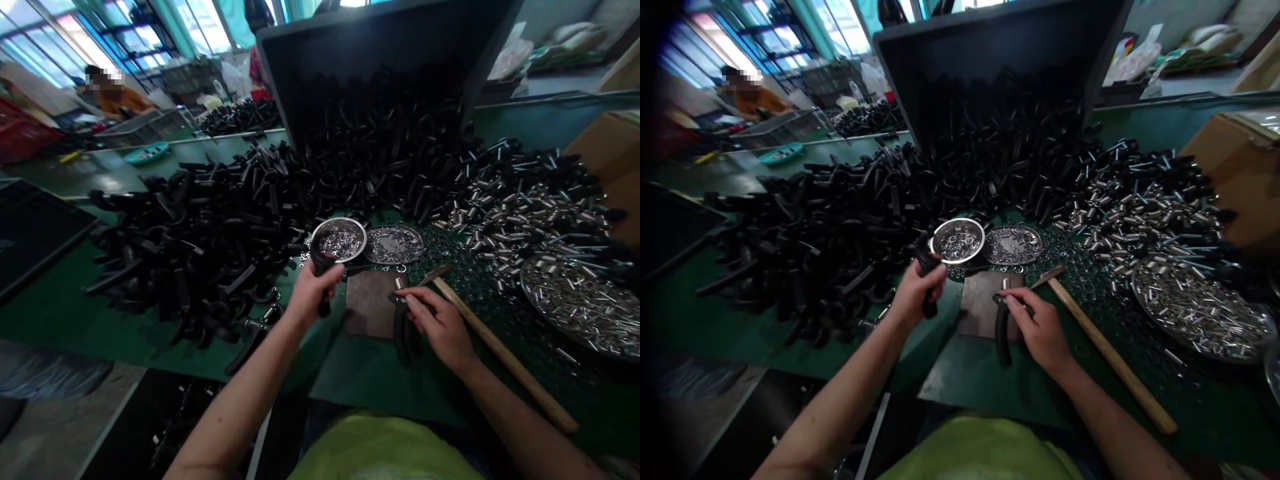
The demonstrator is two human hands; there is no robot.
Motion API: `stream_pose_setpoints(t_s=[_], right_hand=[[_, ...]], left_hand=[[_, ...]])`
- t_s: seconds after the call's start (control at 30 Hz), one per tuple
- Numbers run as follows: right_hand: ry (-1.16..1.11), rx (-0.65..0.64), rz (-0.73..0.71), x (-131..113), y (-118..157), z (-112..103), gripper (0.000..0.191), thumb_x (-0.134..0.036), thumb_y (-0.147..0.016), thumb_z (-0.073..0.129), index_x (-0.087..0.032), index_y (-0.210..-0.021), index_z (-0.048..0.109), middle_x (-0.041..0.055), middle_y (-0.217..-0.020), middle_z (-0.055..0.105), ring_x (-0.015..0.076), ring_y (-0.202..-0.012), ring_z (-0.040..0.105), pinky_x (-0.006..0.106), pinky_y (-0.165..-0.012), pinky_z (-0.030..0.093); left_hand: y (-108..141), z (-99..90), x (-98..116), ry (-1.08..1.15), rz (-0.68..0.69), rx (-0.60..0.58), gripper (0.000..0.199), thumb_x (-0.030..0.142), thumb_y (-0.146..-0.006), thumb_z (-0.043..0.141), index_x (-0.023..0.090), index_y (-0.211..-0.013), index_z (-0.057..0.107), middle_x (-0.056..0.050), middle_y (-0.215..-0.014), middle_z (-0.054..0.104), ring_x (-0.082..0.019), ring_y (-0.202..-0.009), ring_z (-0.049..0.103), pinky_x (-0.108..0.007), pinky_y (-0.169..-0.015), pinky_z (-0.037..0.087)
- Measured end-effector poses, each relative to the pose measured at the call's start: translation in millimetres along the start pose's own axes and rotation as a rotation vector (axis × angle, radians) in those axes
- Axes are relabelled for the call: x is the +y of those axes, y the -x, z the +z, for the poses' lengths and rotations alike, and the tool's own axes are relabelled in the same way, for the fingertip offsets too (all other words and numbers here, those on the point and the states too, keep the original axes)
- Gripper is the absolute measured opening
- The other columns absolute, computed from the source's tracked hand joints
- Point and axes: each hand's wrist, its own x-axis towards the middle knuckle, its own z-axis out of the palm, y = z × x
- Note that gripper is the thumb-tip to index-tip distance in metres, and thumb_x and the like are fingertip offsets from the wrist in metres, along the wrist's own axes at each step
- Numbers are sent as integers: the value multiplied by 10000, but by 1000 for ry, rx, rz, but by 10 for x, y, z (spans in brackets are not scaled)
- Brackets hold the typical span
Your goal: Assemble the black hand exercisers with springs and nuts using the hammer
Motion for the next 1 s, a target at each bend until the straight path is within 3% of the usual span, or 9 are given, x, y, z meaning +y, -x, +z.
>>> stream_pose_setpoints(t_s=[0.1, 0.2, 0.37, 0.5, 0.73, 0.8, 0.87, 0.93, 1.0], right_hand=[[-48, 68, -104, -217, 102, 75, 291, -390, -903, 452, -207, -911, 677, 25, -792, 692, 151, -696, 640, 241, -605, 478], [-3, 100, -207, -325, 180, 136, 256, -334, -911, 450, -213, -881, 674, 21, -808, 703, 149, -731, 649, 241, -655, 488], [95, 127, -334, -298, 229, 181, 208, -281, -907, 460, -215, -885, 656, 24, -830, 713, 153, -772, 662, 249, -705, 487], [155, 40, -352, -259, 213, 160, 233, -287, -914, 440, -214, -837, 647, 19, -769, 707, 151, -713, 662, 251, -662, 474], [234, -94, -494, -213, 109, 4, 233, -348, -888, 471, -202, -945, 643, 57, -795, 663, 176, -763, 621, 288, -686, 461], [223, -42, -421, -154, 86, 3, 228, -382, -863, 504, -208, -925, 639, 56, -775, 658, 182, -751, 618, 298, -694, 460], [96, -70, -172, -81, 60, 40, 297, -448, -877, 461, -204, -927, 623, 49, -779, 664, 168, -701, 621, 278, -633, 464], [-90, -220, 110, -17, 24, 95, 449, -543, -896, 352, -181, -959, 610, 44, -759, 657, 149, -610, 603, 251, -525, 443], [-234, -420, 233, 17, -17, 149, 524, -591, -884, 335, -154, -944, 617, 41, -754, 650, 144, -608, 593, 242, -510, 436]], left_hand=[[577, 339, -188, 232, -228, -155, 513, 391, -603, 773, 200, -945, 442, 112, -554, 401, -28, -386, 315, -164, -363, 250], [813, 490, -195, 274, -280, -178, 516, 376, -564, 803, 200, -893, 448, 105, -570, 390, -26, -410, 305, -159, -369, 233], [840, 552, -112, 89, -214, -163, 491, 395, -566, 797, 196, -924, 526, 42, -660, 502, -90, -543, 463, -198, -469, 364], [862, 556, -192, -71, -113, -164, 505, 401, -571, 794, 184, -953, 545, 1, -794, 570, -135, -696, 534, -239, -609, 448], [811, 521, -305, 182, -355, -262, 615, 390, -658, 740, 199, -1172, 460, 44, -712, 533, -56, -457, 447, -176, -391, 399], [781, 499, -302, 152, -331, -240, 740, 357, -656, 743, 237, -1282, 369, 32, -766, 569, -67, -472, 478, -190, -412, 426], [759, 463, -293, -5, -201, -166, 863, 310, -624, 766, 276, -1345, 295, -3, -914, 611, -106, -579, 563, -230, -504, 492], [748, 421, -281, -218, -26, -91, 932, 264, -597, 783, 302, -1375, 273, -36, -1109, 595, -169, -802, 625, -286, -685, 532], [750, 386, -276, -381, 72, -108, 933, 250, -597, 784, 315, -1383, 285, -38, -1194, 574, -212, -970, 612, -326, -829, 507]])
